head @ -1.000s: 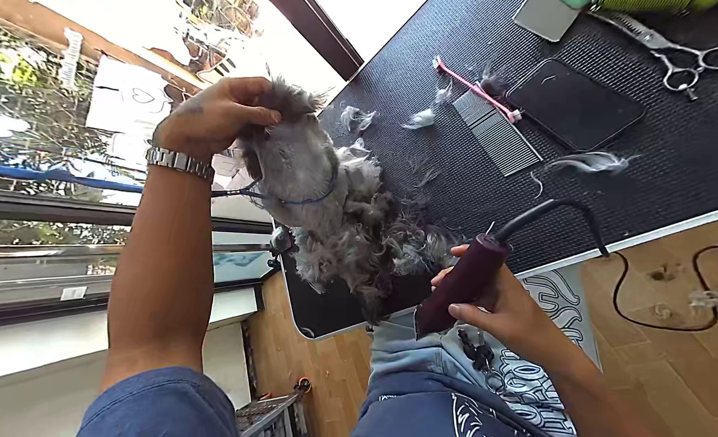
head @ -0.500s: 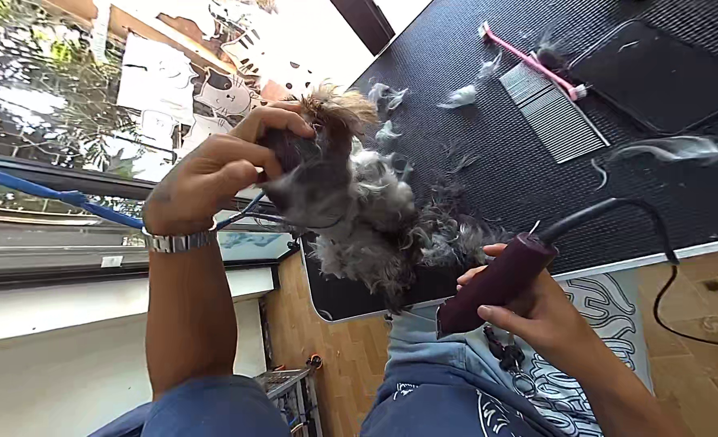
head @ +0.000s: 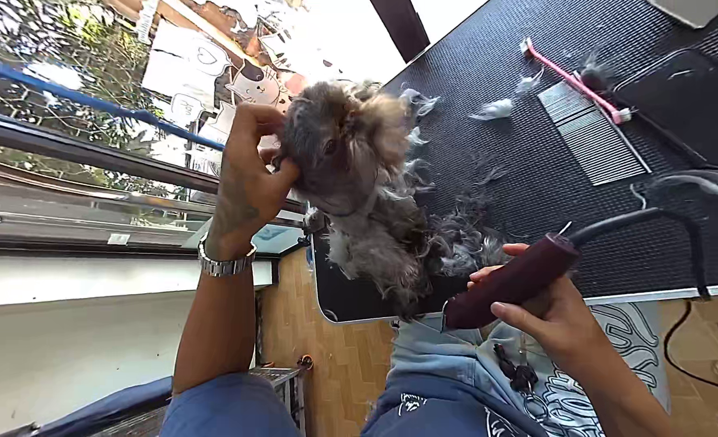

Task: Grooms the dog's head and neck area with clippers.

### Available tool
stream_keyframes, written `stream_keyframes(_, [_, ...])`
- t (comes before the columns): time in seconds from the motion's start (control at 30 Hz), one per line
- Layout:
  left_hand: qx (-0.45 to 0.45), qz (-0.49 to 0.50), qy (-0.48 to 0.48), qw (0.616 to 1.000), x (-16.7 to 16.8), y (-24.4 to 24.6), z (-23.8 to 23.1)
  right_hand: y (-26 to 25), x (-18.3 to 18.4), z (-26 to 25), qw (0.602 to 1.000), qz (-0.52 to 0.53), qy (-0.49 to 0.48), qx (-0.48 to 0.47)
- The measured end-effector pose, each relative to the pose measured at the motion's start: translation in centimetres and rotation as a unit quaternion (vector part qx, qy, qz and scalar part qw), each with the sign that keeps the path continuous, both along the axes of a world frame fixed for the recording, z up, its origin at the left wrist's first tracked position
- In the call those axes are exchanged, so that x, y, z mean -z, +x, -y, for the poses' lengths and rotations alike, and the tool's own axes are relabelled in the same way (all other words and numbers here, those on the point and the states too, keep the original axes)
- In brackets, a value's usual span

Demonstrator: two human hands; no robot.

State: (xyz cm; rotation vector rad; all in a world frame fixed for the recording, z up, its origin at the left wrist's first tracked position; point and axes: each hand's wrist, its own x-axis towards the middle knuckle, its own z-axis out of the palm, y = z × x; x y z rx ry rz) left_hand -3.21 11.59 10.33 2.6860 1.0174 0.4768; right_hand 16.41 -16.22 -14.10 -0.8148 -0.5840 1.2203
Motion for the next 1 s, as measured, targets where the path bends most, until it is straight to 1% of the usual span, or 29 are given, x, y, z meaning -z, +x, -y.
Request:
stream_keyframes(0.07, [-0.013,-0.017,-0.014,1.000,-0.2,-1.1,-0.5,-0.2,-0.3,-0.4,1.000,-0.001,-0.003,0.008])
stream_keyframes(0.17, [0.025,0.002,-0.048,0.999,0.3,-2.5,-1.4,-0.6,-0.7,-0.8,0.999,0.020,0.017,-0.025])
stream_keyframes(0.3, [0.077,0.059,-0.145,0.985,0.5,-3.9,-2.3,-3.1,-2.8,-1.2,0.984,0.071,0.100,-0.130])
stream_keyframes(0.37, [0.112,0.074,-0.181,0.974,0.6,-4.0,-2.2,-5.0,-4.2,-1.9,0.972,0.091,0.150,-0.158])
stream_keyframes(0.43, [0.146,0.088,-0.207,0.963,0.9,-3.9,-1.9,-6.9,-5.7,-3.1,0.961,0.094,0.199,-0.165])
stream_keyframes(0.53, [0.197,0.094,-0.190,0.957,1.8,-3.5,-2.0,-8.4,-7.8,-5.7,0.956,0.118,0.230,-0.140])
stream_keyframes(0.7, [0.229,0.115,-0.138,0.957,2.7,-3.1,-2.9,-7.3,-9.9,-10.0,0.959,0.196,0.189,-0.081])
stream_keyframes(0.83, [0.235,0.202,-0.129,0.942,3.7,-3.0,-4.6,-5.8,-10.8,-11.4,0.959,0.219,0.174,-0.045])
stream_keyframes(0.9, [0.229,0.249,-0.131,0.932,4.3,-2.3,-5.2,-5.1,-11.4,-11.8,0.960,0.212,0.178,-0.047])
stream_keyframes(1.0, [0.217,0.279,-0.114,0.928,4.1,-1.1,-5.6,-4.1,-11.7,-12.4,0.960,0.208,0.186,-0.036])
